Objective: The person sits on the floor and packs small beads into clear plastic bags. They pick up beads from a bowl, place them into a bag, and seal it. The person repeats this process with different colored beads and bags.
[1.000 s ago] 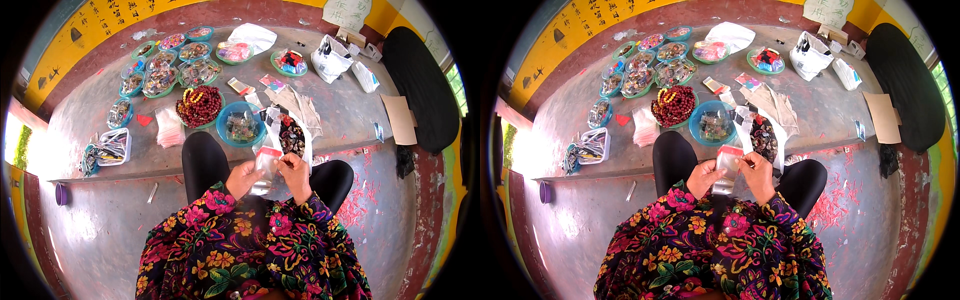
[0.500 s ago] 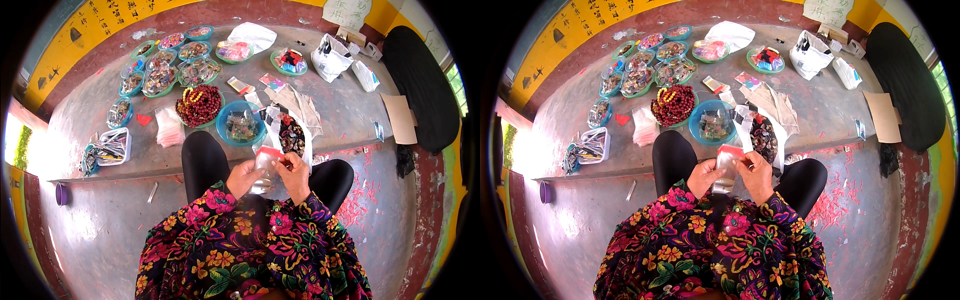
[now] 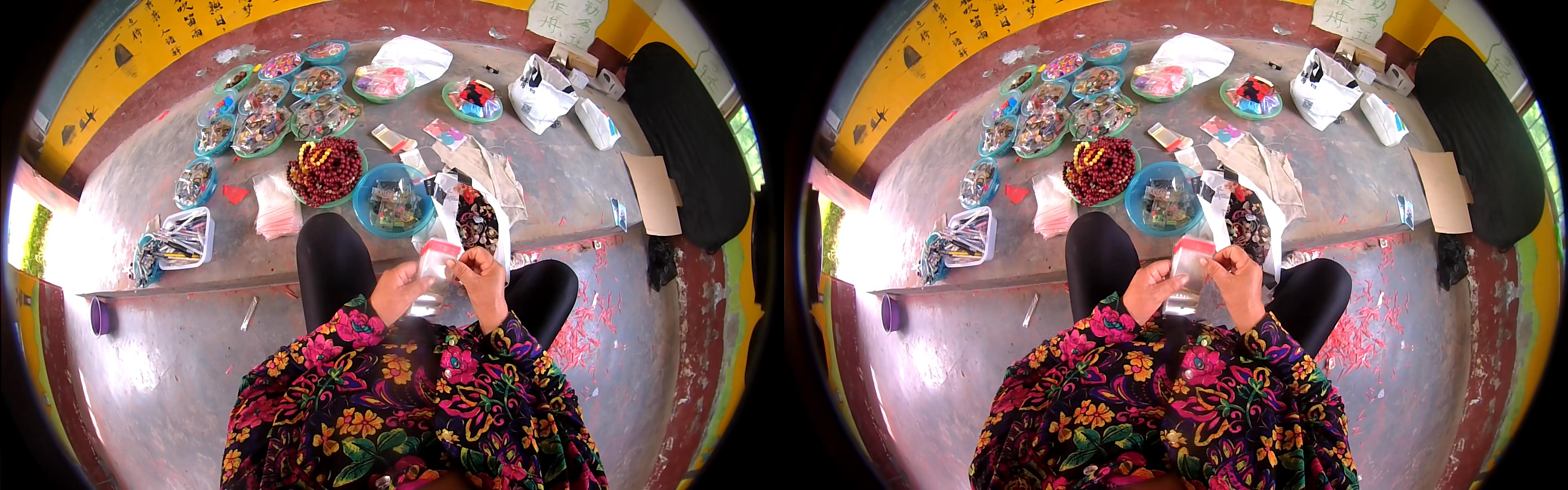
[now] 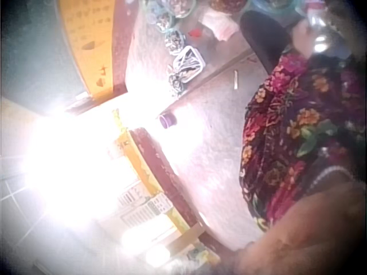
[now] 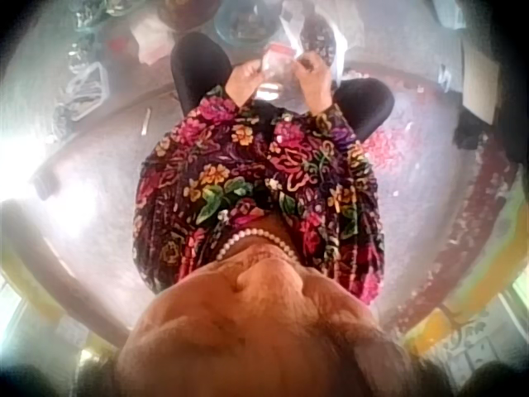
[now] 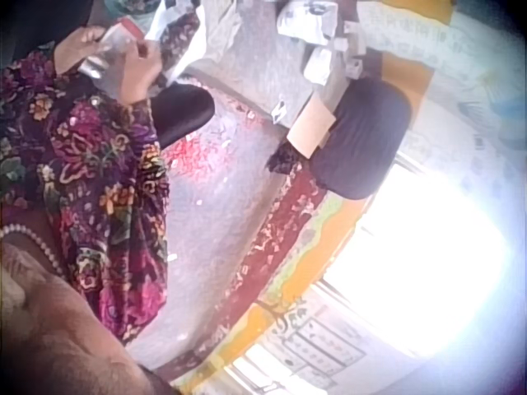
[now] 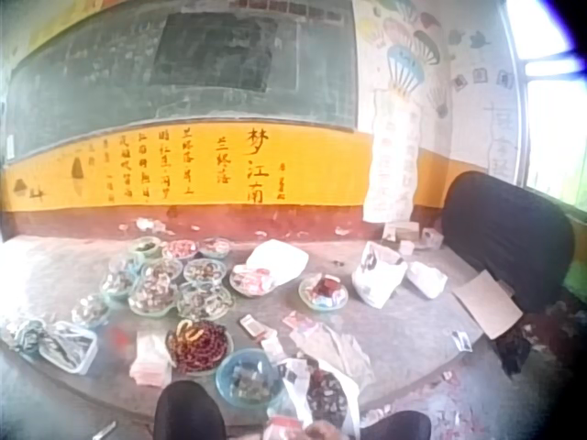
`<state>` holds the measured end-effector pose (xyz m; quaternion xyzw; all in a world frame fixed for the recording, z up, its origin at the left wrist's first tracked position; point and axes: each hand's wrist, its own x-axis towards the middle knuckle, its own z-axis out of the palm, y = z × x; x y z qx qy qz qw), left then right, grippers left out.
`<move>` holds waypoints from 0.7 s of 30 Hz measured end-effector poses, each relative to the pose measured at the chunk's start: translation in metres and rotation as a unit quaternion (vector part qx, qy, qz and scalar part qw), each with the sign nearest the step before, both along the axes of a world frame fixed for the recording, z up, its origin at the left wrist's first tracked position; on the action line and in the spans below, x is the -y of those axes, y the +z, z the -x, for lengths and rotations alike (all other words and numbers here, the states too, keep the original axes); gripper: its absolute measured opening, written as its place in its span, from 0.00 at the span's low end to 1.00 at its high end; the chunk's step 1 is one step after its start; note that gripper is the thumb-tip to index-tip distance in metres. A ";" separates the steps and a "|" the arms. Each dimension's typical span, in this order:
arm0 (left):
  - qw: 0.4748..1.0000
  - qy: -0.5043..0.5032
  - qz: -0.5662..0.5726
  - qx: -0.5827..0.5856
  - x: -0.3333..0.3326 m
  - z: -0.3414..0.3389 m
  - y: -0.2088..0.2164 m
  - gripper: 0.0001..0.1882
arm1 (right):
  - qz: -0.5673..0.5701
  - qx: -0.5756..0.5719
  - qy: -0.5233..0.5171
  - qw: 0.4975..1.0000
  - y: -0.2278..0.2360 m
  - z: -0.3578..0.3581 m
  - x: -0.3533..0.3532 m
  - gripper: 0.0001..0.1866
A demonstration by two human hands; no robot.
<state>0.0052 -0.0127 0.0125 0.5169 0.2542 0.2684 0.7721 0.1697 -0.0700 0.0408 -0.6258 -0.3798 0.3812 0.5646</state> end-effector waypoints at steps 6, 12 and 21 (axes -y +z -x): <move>1.000 -0.010 -0.007 -0.016 -0.002 0.000 -0.007 0.11 | -0.004 0.155 -0.011 0.988 -0.008 0.001 0.002 0.10; 1.000 0.000 0.013 -0.010 -0.001 0.001 -0.008 0.11 | -0.118 0.303 -0.034 0.945 0.011 0.012 0.005 0.08; 0.999 -0.007 0.046 0.005 0.000 0.001 -0.002 0.15 | -0.043 0.079 0.003 0.996 -0.011 0.005 0.004 0.07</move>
